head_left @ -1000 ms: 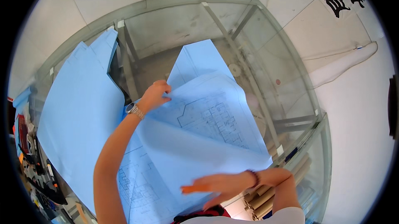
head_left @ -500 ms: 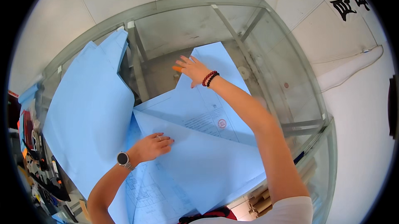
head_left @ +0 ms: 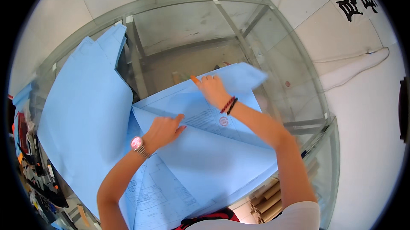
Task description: The person flips through and folds large sheets of blue engineering documents and blueprints on a glass-topped service counter, flattening them with their hands and grouping them into stacks.
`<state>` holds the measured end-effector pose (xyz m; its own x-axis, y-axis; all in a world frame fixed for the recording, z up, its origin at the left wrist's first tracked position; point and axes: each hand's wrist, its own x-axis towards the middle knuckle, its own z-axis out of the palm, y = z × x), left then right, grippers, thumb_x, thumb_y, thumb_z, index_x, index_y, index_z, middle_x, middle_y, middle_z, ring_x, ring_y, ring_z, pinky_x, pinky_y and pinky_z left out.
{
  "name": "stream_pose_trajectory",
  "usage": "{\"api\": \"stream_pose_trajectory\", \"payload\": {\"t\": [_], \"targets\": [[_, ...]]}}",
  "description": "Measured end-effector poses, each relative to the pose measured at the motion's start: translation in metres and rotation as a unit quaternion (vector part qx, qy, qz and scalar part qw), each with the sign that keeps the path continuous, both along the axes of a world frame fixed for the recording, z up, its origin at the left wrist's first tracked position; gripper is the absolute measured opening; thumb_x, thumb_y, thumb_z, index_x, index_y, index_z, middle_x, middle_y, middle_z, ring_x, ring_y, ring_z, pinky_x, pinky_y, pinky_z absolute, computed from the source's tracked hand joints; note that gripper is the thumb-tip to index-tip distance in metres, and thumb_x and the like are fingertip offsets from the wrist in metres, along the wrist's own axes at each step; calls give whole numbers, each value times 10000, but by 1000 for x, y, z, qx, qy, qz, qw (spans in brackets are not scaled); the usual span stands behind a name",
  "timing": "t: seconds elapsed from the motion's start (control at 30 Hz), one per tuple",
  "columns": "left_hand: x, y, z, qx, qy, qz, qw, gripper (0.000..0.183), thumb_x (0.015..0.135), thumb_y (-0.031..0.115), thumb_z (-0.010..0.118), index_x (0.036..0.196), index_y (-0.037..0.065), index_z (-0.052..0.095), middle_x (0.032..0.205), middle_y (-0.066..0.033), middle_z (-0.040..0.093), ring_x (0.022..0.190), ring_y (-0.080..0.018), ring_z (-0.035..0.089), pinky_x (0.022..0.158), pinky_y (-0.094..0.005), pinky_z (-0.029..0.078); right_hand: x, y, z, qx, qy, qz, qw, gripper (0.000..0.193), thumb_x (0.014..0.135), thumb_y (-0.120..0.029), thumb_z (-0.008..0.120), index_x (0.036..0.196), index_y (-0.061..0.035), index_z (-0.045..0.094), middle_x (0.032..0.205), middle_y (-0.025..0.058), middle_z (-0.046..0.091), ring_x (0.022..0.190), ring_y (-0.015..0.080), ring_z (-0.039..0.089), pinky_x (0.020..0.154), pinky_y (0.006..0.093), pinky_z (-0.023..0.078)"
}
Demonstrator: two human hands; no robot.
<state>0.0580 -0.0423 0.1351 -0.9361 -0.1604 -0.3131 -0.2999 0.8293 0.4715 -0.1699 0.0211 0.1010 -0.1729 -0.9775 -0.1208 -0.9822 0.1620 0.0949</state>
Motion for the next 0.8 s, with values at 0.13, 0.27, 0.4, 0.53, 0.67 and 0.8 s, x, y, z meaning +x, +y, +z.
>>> {"api": "stream_pose_trajectory", "payload": {"t": [0.13,0.27,0.4,0.53,0.67,0.8], "targets": [[-45,8,-24,-62,77,97,990,589,769,205,684,1282,54,438,1134,-178,549,991,-301,555,783,-412,442,18,46,-40,-66,-46,-14,997,529,817,-83,529,1343,-114,483,1233,143,520,1254,304,411,960,583,353],[-60,18,-68,-148,211,113,960,775,738,171,651,1422,72,299,1497,-192,220,1378,-392,220,1062,-529,286,35,67,-68,-65,-80,-100,990,652,826,-134,585,1435,-230,372,1548,140,110,1426,364,72,1029,713,134],[-56,18,-103,-88,155,120,977,844,723,149,596,1475,90,216,1549,-186,77,1425,-389,83,1116,-575,135,33,72,-77,-146,-133,-83,977,608,839,-231,620,1409,-235,407,1547,118,135,1427,360,76,1055,693,83],[-56,20,-103,-125,129,103,978,844,734,159,551,1491,106,183,1549,-201,63,1426,-396,66,1122,-562,112,18,75,-82,-167,-141,-44,975,561,865,-271,601,1396,-262,418,1541,107,166,1421,359,106,1059,687,79],[-58,20,-101,-127,130,101,978,839,731,161,548,1486,81,190,1546,-209,66,1427,-393,65,1125,-558,105,8,73,-80,-185,-141,-14,973,491,906,-377,537,1378,-278,443,1524,105,219,1411,357,147,1063,680,87],[-58,18,-102,-130,131,85,979,840,726,162,549,1479,52,194,1545,-213,69,1430,-385,59,1128,-549,107,5,72,-77,-190,-136,-2,972,493,916,-440,500,1379,-282,442,1513,105,249,1406,350,164,1065,675,90]]}}
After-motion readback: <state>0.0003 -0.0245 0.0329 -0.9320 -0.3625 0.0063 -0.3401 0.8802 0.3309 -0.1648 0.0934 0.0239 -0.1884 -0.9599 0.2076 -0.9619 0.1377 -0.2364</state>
